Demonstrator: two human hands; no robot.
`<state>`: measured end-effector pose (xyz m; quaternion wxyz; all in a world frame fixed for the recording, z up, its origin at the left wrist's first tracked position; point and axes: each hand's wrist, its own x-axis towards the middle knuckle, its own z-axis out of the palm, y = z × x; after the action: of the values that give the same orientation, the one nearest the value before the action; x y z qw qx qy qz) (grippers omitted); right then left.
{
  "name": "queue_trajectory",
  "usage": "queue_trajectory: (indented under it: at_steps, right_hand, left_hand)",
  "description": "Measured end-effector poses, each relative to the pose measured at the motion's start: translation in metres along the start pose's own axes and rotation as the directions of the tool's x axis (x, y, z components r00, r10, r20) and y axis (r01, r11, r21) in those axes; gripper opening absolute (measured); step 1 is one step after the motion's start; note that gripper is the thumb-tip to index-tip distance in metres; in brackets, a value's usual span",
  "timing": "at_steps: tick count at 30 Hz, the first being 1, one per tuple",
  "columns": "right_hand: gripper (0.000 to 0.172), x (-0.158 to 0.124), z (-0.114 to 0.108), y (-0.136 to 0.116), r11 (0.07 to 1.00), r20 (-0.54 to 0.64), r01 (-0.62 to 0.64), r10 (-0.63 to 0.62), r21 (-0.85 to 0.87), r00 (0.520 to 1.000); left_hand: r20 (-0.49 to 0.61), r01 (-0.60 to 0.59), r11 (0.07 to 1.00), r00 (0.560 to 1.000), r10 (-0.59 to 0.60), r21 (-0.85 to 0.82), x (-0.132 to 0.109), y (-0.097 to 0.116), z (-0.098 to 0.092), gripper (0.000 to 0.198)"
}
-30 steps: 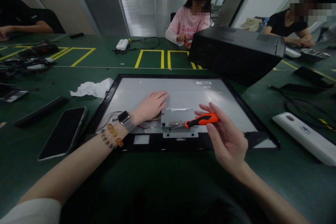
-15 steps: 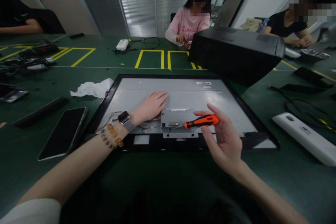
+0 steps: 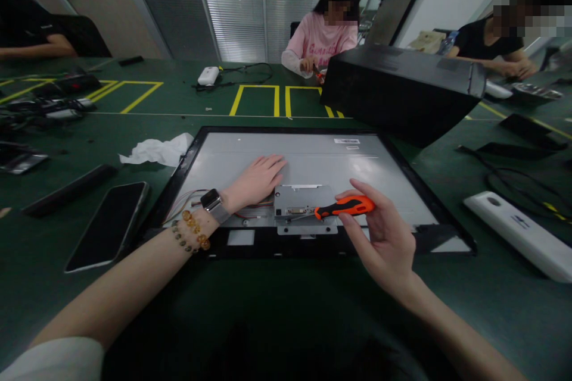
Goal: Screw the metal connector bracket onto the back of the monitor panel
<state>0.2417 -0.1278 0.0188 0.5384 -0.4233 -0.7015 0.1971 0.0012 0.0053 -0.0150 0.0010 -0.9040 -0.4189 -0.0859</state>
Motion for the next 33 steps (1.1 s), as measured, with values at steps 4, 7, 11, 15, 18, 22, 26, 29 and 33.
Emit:
queue_trajectory:
  at_steps: [4, 7, 11, 15, 18, 22, 26, 29, 33]
  right_hand:
    - [0.056, 0.0016, -0.0013, -0.0023, 0.999, 0.056, -0.017, 0.015, 0.041, 0.998]
    - [0.052, 0.0030, -0.0029, -0.0032, 1.000, 0.081, -0.018, 0.016, 0.019, 0.997]
    - [0.044, 0.0047, -0.0025, -0.0025, 0.995, 0.054, 0.008, -0.003, -0.098, 0.999]
    - [0.028, 0.0073, -0.0019, -0.0007, 0.950, 0.010, 0.071, -0.071, -0.305, 0.997]
    - [0.020, 0.0082, -0.0020, 0.0000, 0.931, -0.002, 0.073, -0.079, -0.356, 0.997]
    - [0.027, 0.0071, -0.0012, -0.0007, 0.958, -0.012, 0.044, -0.049, -0.282, 0.999]
    - [0.034, 0.0059, -0.0007, -0.0019, 0.980, 0.016, 0.001, 0.002, -0.201, 1.000]
    - [0.035, 0.0048, -0.0020, -0.0010, 0.989, 0.045, -0.006, 0.012, -0.145, 0.999]
    - [0.030, 0.0057, -0.0056, -0.0011, 0.986, 0.050, 0.029, -0.021, -0.167, 0.999]
  left_hand:
    - [0.003, -0.004, 1.000, 1.000, 0.004, -0.005, -0.0001, -0.0008, 0.0009, 0.042]
    - [0.010, -0.007, 1.000, 1.000, 0.007, -0.005, 0.0000, -0.0010, 0.0015, 0.043]
    - [0.016, -0.003, 1.000, 1.000, 0.003, -0.008, -0.0003, -0.0004, 0.0006, 0.043]
    - [0.017, 0.001, 1.000, 1.000, -0.001, -0.014, -0.0009, 0.0002, -0.0009, 0.042]
    - [0.016, 0.005, 1.000, 1.000, -0.005, -0.016, -0.0009, 0.0000, -0.0008, 0.042]
    - [0.014, 0.003, 1.000, 1.000, -0.003, -0.020, -0.0008, -0.0003, 0.0002, 0.043]
    - [0.013, 0.001, 1.000, 1.000, -0.001, -0.021, -0.0008, -0.0006, 0.0004, 0.043]
    - [0.017, 0.001, 1.000, 1.000, 0.000, -0.021, -0.0007, -0.0006, 0.0000, 0.043]
    - [0.016, 0.001, 1.000, 1.000, 0.000, -0.020, -0.0006, -0.0003, -0.0004, 0.043]
